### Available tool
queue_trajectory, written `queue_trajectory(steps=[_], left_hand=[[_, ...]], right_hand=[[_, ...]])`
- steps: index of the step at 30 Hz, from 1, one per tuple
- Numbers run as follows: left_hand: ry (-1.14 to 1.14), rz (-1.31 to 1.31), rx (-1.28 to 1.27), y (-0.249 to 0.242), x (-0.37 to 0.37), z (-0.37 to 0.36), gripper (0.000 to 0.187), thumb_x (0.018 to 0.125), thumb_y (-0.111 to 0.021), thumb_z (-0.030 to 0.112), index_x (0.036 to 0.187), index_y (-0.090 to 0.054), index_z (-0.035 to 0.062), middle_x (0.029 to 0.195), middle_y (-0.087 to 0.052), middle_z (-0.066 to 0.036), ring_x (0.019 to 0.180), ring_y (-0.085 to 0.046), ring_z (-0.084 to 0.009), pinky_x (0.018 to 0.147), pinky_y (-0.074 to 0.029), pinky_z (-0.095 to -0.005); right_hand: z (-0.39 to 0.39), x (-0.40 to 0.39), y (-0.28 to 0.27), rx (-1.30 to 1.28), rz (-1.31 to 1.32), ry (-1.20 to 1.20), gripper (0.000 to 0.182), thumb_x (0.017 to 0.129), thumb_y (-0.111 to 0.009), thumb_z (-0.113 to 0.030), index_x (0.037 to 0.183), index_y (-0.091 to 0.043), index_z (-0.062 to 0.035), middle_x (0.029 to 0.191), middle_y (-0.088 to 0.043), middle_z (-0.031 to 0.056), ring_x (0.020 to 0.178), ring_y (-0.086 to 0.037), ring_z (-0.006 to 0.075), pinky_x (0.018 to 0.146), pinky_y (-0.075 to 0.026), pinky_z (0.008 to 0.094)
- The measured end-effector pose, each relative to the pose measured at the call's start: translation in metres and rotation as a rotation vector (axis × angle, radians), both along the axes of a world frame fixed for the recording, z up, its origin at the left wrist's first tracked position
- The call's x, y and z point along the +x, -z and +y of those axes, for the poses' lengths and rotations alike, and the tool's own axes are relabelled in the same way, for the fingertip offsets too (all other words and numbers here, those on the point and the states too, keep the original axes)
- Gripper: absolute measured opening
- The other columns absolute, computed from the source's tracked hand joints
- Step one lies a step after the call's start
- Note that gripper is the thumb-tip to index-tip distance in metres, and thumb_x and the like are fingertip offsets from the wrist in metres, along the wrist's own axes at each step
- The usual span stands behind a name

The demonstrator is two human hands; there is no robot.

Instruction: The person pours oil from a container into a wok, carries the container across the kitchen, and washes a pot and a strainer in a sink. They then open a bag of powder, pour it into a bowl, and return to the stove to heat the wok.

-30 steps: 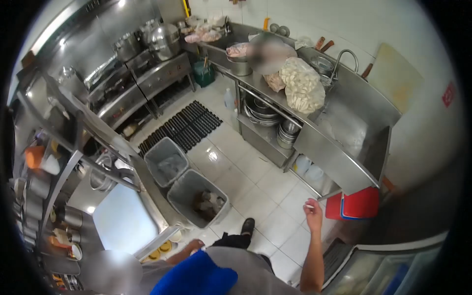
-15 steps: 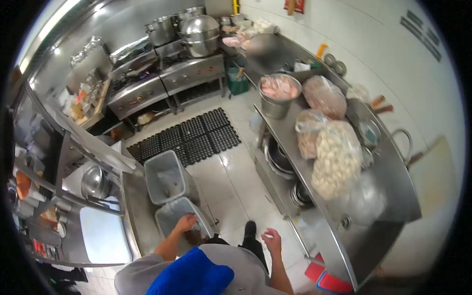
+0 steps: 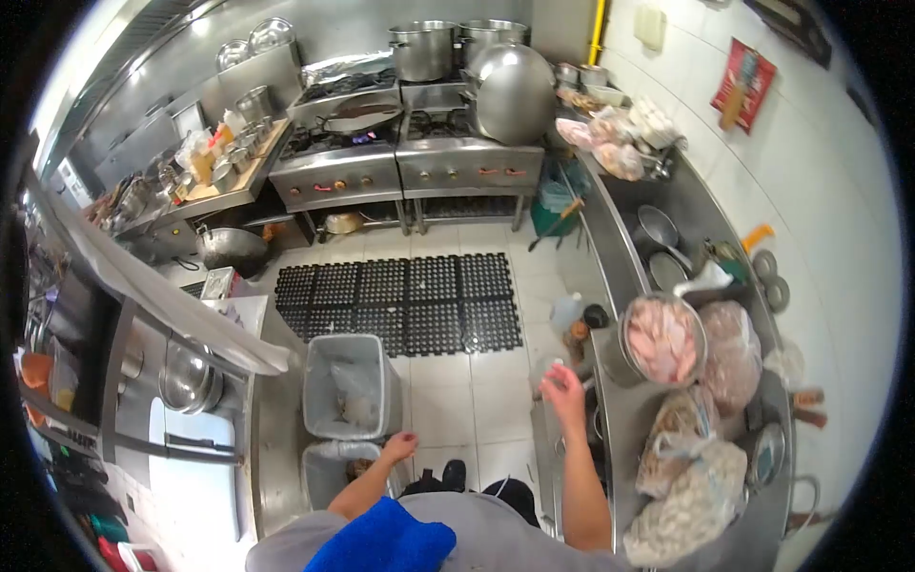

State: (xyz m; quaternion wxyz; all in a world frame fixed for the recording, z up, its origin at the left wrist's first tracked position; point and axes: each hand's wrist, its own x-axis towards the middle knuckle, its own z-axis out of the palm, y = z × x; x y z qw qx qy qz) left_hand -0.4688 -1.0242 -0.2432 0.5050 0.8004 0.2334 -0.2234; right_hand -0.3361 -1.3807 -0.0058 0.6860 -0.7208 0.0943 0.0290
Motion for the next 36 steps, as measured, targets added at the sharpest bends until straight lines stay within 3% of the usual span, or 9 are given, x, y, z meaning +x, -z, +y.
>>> queue_trajectory(steps=[10,14,16,18,20,31,33,34,36], left_hand=[[0.098,-0.061,0.130,-0.055,0.202,0.012,0.038,0.077,-0.058,0.034,0.099,-0.061,0.0040,0.094,-0.064,-0.015,0.090,-0.060,-0.0291,0.081,-0.047,-0.0355],[-0.282,0.033,0.086,-0.012,0.204,0.084,0.039,0.075,-0.059,0.035,0.098,-0.061,0.0038,0.089,-0.064,-0.016,0.088,-0.061,-0.0315,0.076,-0.048,-0.0386],[-0.135,-0.031,0.374,-0.013,0.189,0.104,0.029,0.077,-0.060,0.029,0.084,-0.063,0.0010,0.064,-0.061,-0.008,0.055,-0.057,-0.0145,0.054,-0.048,-0.0320],[-0.114,0.266,0.249,-0.042,0.180,0.111,0.035,0.075,-0.058,0.032,0.096,-0.061,0.0051,0.090,-0.064,-0.018,0.083,-0.062,-0.0292,0.068,-0.049,-0.0417],[0.767,-0.011,0.786,-0.024,0.169,0.138,0.030,0.073,-0.058,0.035,0.081,-0.065,0.0071,0.080,-0.065,-0.017,0.085,-0.062,-0.0228,0.065,-0.047,-0.0451],[1.624,-0.322,0.576,0.000,0.505,0.144,0.021,0.069,-0.060,0.033,0.073,-0.064,0.0128,0.081,-0.062,-0.012,0.080,-0.060,-0.0270,0.075,-0.047,-0.0420],[1.397,0.042,0.643,-0.011,0.621,0.138,0.022,0.071,-0.058,0.030,0.076,-0.066,0.0099,0.075,-0.063,-0.010,0.077,-0.061,-0.0294,0.069,-0.048,-0.0429],[1.335,-0.252,0.830,-0.040,0.667,0.127,0.019,0.080,-0.049,0.022,0.080,-0.062,0.0083,0.083,-0.063,-0.014,0.078,-0.061,-0.0275,0.063,-0.048,-0.0430],[0.348,-0.145,0.318,-0.069,0.761,0.100,0.025,0.085,-0.053,0.024,0.091,-0.061,0.0017,0.083,-0.063,-0.012,0.070,-0.059,-0.0200,0.062,-0.046,-0.0337]], right_hand=[[0.042,0.177,0.072,0.319,0.271,0.180,0.041,0.080,-0.062,-0.013,0.118,-0.046,-0.0072,0.095,-0.056,0.0053,0.069,-0.060,0.0180,0.057,-0.047,0.0287],[0.068,0.296,0.058,0.516,0.223,0.266,0.043,0.081,-0.060,-0.014,0.120,-0.045,-0.0077,0.096,-0.058,0.0071,0.073,-0.060,0.0183,0.059,-0.047,0.0279],[0.080,0.364,0.010,0.539,0.188,0.273,0.044,0.081,-0.060,-0.015,0.121,-0.044,-0.0081,0.098,-0.059,0.0071,0.075,-0.061,0.0184,0.061,-0.047,0.0276],[0.079,0.407,-0.011,0.552,0.109,0.232,0.046,0.080,-0.061,-0.016,0.122,-0.043,-0.0082,0.098,-0.059,0.0070,0.076,-0.061,0.0181,0.062,-0.048,0.0275],[0.066,0.448,-0.028,0.601,0.005,0.267,0.046,0.081,-0.062,-0.013,0.122,-0.042,-0.0047,0.098,-0.060,0.0095,0.071,-0.062,0.0159,0.054,-0.049,0.0247],[-0.109,0.589,-0.057,0.686,-0.237,0.717,0.040,0.083,-0.059,-0.022,0.119,-0.047,-0.0082,0.098,-0.061,0.0074,0.072,-0.061,0.0186,0.058,-0.047,0.0293],[-0.161,0.603,-0.064,0.728,-0.292,0.839,0.034,0.083,-0.060,-0.026,0.111,-0.051,-0.0089,0.093,-0.061,0.0059,0.069,-0.060,0.0177,0.053,-0.046,0.0288],[-0.185,0.613,-0.064,0.764,-0.331,0.887,0.031,0.083,-0.059,-0.028,0.107,-0.052,-0.0085,0.090,-0.060,0.0049,0.068,-0.059,0.0175,0.053,-0.045,0.0286],[-0.225,0.633,-0.070,0.687,-0.333,0.952,0.030,0.082,-0.059,-0.031,0.105,-0.053,-0.0111,0.097,-0.060,0.0027,0.073,-0.059,0.0179,0.060,-0.045,0.0291]])
